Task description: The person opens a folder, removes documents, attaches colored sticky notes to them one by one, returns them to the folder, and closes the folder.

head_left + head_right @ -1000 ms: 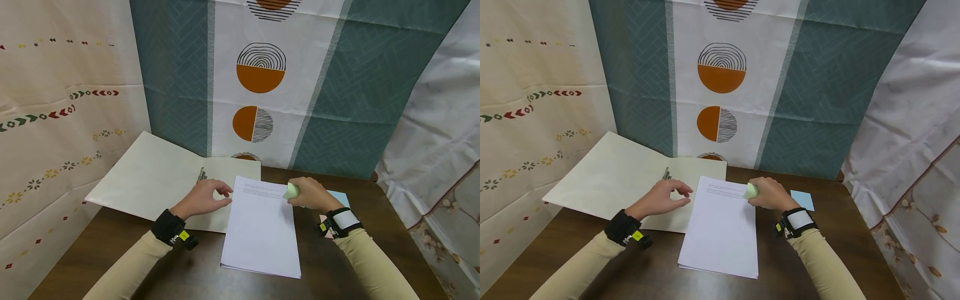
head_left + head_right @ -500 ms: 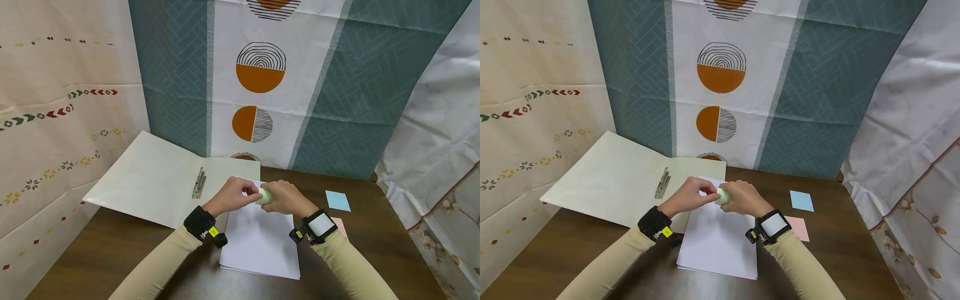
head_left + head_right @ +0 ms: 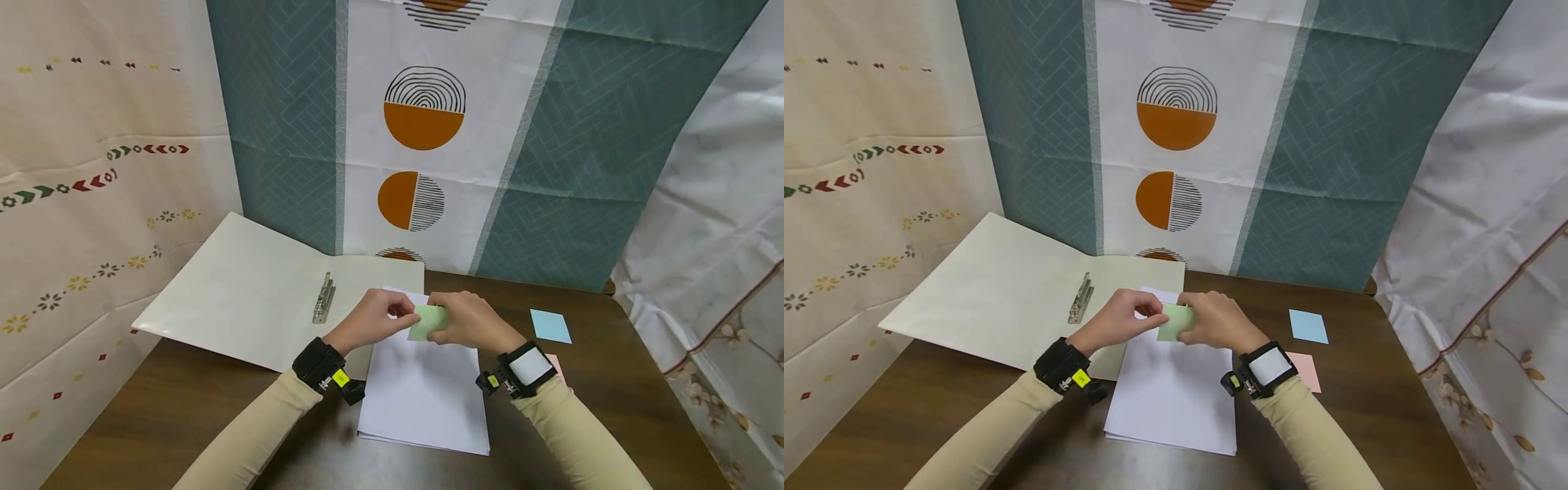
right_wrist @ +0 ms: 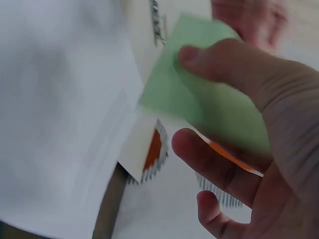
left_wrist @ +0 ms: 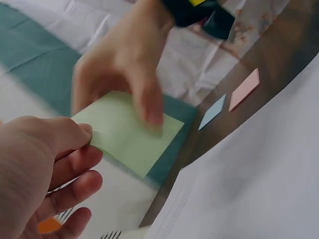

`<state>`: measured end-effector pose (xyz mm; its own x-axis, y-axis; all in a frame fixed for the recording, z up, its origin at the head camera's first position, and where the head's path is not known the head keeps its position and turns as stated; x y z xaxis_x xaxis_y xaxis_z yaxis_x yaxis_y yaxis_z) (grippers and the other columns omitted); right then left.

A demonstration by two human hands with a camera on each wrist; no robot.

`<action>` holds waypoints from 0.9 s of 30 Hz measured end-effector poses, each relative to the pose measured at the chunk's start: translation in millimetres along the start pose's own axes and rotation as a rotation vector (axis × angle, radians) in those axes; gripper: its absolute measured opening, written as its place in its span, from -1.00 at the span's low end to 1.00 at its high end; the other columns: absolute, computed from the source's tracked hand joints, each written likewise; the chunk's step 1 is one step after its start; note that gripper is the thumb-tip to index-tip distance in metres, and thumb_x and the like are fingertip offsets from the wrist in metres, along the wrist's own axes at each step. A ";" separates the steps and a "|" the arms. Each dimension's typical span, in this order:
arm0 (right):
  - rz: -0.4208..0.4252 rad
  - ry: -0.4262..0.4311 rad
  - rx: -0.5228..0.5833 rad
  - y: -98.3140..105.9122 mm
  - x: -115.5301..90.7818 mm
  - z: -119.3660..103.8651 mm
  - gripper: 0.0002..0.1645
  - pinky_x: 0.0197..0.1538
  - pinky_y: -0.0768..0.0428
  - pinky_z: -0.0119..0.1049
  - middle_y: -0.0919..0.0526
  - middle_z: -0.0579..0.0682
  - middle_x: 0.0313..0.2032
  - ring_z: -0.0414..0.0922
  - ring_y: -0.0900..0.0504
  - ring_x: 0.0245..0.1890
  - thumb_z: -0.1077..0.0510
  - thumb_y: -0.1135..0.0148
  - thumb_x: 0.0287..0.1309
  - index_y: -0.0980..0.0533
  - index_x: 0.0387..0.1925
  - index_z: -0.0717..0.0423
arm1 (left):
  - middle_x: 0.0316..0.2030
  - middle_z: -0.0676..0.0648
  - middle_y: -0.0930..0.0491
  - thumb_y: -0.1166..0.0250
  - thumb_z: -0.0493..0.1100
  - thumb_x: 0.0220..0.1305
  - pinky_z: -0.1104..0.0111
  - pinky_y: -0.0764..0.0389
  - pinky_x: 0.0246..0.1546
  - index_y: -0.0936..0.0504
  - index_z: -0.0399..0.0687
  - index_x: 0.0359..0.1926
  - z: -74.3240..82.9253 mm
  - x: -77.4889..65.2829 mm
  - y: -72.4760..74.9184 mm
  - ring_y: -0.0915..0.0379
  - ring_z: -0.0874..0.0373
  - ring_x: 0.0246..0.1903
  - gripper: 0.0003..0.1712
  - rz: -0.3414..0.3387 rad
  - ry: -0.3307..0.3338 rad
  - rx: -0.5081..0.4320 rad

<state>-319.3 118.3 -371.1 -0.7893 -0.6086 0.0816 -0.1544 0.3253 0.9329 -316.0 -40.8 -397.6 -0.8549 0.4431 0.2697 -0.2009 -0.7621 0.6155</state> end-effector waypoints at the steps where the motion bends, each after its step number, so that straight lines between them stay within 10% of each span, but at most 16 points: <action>1: 0.013 -0.005 0.016 4.1 -3.0 4.0 -0.49 -0.39 -0.50 -0.36 -0.69 -0.15 -0.34 -0.21 -0.57 -0.40 -0.04 -0.61 -0.11 -0.60 -0.10 -0.07 | -0.33 0.06 -0.73 -0.40 -0.04 0.30 0.46 -0.63 -0.19 -0.74 0.01 -0.24 -5.3 -2.0 5.3 -0.56 0.23 -0.30 -0.86 0.020 0.021 -0.004; 11: 0.119 -0.065 0.129 30.2 -23.3 44.9 -0.56 -0.33 -0.57 -0.37 -0.65 -0.18 -0.43 -0.29 -0.60 -0.41 0.01 -0.60 -0.07 -0.63 -0.10 -0.13 | -0.36 -0.01 -0.76 -0.45 -0.05 0.24 0.37 -0.67 -0.22 -0.74 -0.02 -0.28 -33.7 -17.7 54.0 -0.63 0.17 -0.33 -0.84 0.207 0.109 -0.011; 27: 0.131 0.047 0.433 -0.6 -8.9 31.0 -0.77 0.04 -0.65 0.05 -0.80 -0.08 -0.20 -0.11 -0.72 -0.14 0.10 -0.48 0.13 -0.70 -0.15 -0.03 | -0.29 0.03 -0.73 -0.41 -0.05 0.28 0.15 -0.67 0.00 -0.68 0.04 -0.28 -9.8 -14.5 26.2 -0.61 0.18 -0.21 -0.88 0.051 0.001 -0.069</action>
<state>-330.5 145.9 -383.3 -0.7926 -0.5709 0.2141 -0.2972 0.6684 0.6818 -313.6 -71.8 -392.7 -0.8656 0.4022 0.2984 -0.1892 -0.8143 0.5487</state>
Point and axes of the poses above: each hand's wrist, its own x-axis towards the middle knuckle, its own y-axis out of the back of the hand, z = x × y, the point moved 7 cm from there along x, towards the middle knuckle
